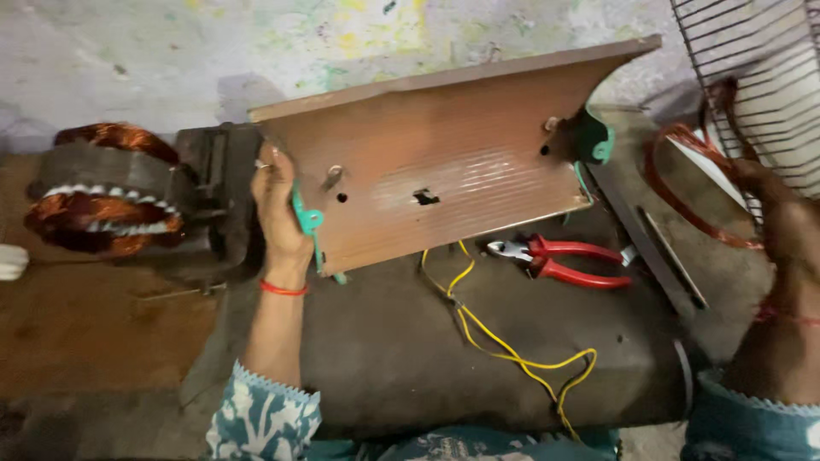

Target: The person uses a screwdriver to remove screws from a wooden frame holding a metal grid. They then use pliers to remove the grid and continue unscrewing the frame. The person works on a workbench with a motor stator and copper wire nearby.

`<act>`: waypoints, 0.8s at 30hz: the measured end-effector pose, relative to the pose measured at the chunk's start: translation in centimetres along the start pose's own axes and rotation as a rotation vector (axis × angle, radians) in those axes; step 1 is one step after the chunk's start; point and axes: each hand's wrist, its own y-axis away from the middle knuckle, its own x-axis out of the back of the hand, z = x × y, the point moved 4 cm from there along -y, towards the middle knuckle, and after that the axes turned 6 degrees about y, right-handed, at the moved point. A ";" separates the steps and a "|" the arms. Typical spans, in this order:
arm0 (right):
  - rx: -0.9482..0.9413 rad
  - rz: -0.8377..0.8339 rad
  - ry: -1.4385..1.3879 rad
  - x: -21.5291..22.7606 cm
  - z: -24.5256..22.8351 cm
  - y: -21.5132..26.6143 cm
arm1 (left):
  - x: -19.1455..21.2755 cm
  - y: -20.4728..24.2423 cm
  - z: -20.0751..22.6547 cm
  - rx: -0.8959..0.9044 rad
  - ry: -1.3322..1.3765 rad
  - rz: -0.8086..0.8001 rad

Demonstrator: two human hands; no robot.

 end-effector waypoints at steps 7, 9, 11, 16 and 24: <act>0.144 -0.005 0.179 -0.4 -4.1 -0.3 | -2.1 0.3 2.2 0.015 -0.013 -0.021; 0.057 -0.085 0.430 -1.2 -5.0 -0.5 | -2.4 -0.6 2.2 0.036 0.065 -0.039; -0.012 -0.150 0.584 -1.3 -5.1 0.2 | -2.2 -0.1 1.6 0.116 0.160 -0.015; 0.168 -0.146 0.581 -3.8 -5.1 1.4 | -1.2 0.0 1.0 0.064 0.106 -0.007; -0.004 -0.339 0.428 -4.5 -2.8 1.4 | -1.5 0.1 1.2 0.045 0.096 -0.035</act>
